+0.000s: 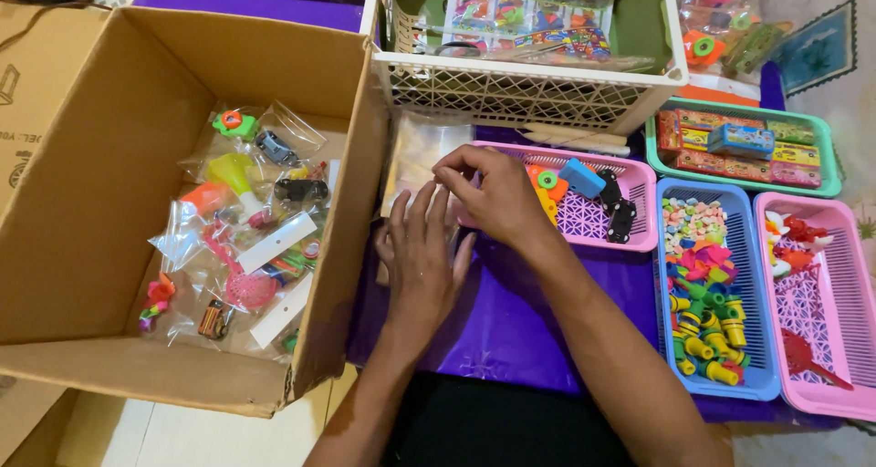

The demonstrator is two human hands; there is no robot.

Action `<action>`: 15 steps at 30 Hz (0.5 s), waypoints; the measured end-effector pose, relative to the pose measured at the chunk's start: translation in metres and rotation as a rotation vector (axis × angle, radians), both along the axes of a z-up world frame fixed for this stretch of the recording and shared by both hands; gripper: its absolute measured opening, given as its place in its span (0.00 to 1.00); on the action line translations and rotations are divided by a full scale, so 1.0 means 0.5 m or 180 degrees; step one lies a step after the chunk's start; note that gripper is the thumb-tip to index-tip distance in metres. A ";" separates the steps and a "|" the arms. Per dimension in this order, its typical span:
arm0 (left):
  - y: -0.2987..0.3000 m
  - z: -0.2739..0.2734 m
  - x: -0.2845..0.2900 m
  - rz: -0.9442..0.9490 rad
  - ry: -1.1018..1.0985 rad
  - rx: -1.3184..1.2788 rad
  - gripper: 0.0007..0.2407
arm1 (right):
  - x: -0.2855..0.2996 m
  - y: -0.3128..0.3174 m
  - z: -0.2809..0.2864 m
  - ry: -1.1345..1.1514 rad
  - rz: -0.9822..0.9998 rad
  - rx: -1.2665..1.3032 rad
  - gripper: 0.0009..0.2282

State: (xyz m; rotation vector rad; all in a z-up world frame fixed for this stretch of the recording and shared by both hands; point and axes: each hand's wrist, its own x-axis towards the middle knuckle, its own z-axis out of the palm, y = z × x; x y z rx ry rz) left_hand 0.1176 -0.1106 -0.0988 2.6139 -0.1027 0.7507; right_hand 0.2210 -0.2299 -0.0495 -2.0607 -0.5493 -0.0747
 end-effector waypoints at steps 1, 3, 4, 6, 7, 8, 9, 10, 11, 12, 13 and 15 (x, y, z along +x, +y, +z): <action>-0.002 -0.003 0.007 -0.0002 0.0004 -0.0001 0.29 | 0.000 -0.002 0.001 0.0004 -0.0002 -0.0001 0.03; -0.004 -0.009 0.021 0.0129 0.0123 0.0126 0.28 | 0.000 -0.002 0.004 -0.0042 -0.0026 -0.0014 0.03; -0.003 -0.016 0.024 0.0129 0.0122 0.0128 0.28 | -0.005 -0.002 0.009 -0.0043 -0.0027 -0.0012 0.03; -0.001 -0.031 0.029 0.0265 0.0156 0.0288 0.26 | -0.015 -0.003 0.018 -0.0027 0.0013 0.0367 0.03; 0.002 -0.042 0.038 0.0260 0.0154 0.0290 0.26 | -0.018 -0.005 0.022 -0.0029 0.0008 0.0370 0.03; 0.005 -0.055 0.044 0.0317 0.0152 0.0337 0.26 | -0.025 -0.008 0.025 0.0043 -0.0023 0.0825 0.03; 0.007 -0.067 0.050 0.0374 0.0150 0.0385 0.27 | -0.031 -0.012 0.027 0.0114 -0.0055 0.1281 0.04; 0.007 -0.062 0.046 0.0366 0.0153 0.0386 0.27 | -0.040 -0.022 0.035 0.0117 -0.0062 0.1282 0.04; 0.006 -0.056 0.042 0.0366 0.0170 0.0380 0.27 | -0.051 -0.033 0.043 0.0250 -0.0114 0.1619 0.04; 0.005 -0.049 0.040 0.0358 0.0172 0.0374 0.28 | -0.059 -0.045 0.053 0.0369 -0.0170 0.1956 0.06; 0.004 -0.039 0.037 0.0343 0.0161 0.0375 0.28 | -0.068 -0.058 0.052 0.0354 -0.0182 0.1958 0.06; 0.002 -0.020 0.026 0.0368 0.0185 0.0324 0.25 | -0.088 -0.084 0.049 0.0883 -0.0314 0.2576 0.08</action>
